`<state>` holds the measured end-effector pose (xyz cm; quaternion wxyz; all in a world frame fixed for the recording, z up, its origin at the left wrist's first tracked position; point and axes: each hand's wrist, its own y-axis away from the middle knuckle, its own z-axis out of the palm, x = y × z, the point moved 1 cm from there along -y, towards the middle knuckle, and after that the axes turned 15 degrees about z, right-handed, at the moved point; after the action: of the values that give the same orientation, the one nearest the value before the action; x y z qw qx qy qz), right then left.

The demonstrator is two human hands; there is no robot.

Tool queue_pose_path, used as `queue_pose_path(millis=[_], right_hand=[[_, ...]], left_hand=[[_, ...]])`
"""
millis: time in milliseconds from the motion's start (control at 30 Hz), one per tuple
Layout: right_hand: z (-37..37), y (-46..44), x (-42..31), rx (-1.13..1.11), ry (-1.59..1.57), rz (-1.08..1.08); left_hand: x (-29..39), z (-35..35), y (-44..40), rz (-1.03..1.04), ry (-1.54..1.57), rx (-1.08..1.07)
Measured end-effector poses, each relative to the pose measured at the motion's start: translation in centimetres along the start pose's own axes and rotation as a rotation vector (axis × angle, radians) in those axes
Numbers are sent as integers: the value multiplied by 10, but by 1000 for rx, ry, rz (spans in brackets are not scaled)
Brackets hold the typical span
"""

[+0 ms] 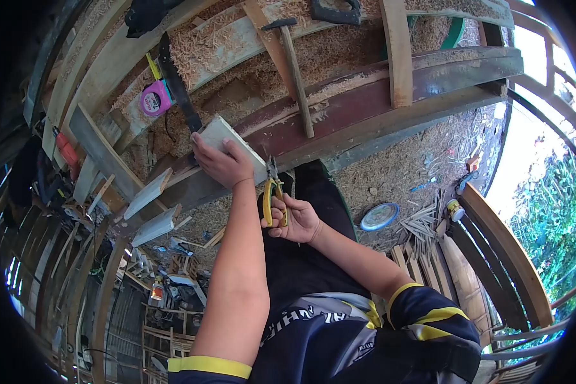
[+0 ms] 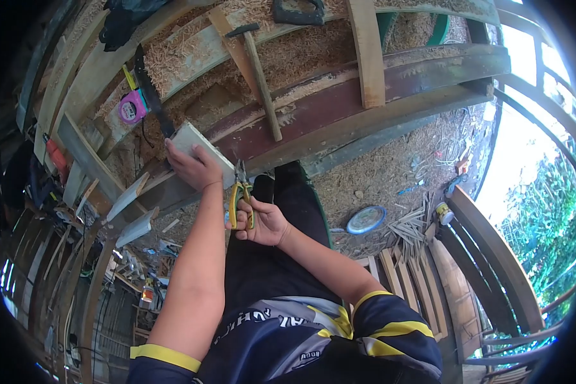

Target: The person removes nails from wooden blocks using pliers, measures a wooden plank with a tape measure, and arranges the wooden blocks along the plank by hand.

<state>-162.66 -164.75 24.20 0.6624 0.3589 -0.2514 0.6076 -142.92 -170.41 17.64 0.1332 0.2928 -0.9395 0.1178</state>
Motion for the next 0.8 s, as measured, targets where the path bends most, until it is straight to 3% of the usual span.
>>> queue_pose_path(millis=[200, 300, 400, 600, 700, 800], right_hand=[[-6, -1, 5, 58, 29, -127], [5, 1, 4, 368, 53, -162], [36, -9, 2, 439, 88, -121], [21, -14, -12, 136, 31, -70], [10, -21, -14, 116, 18, -142], [13, -16, -18, 79, -269, -112]], left_hand=[[1, -1, -1, 0, -1, -9], [1, -2, -1, 5, 5, -10], [1, -1, -2, 8, 8, -10], [2, -2, -1, -14, 3, -28], [2, -2, -1, 0, 6, -19], [0, -2, 0, 9, 10, -12]])
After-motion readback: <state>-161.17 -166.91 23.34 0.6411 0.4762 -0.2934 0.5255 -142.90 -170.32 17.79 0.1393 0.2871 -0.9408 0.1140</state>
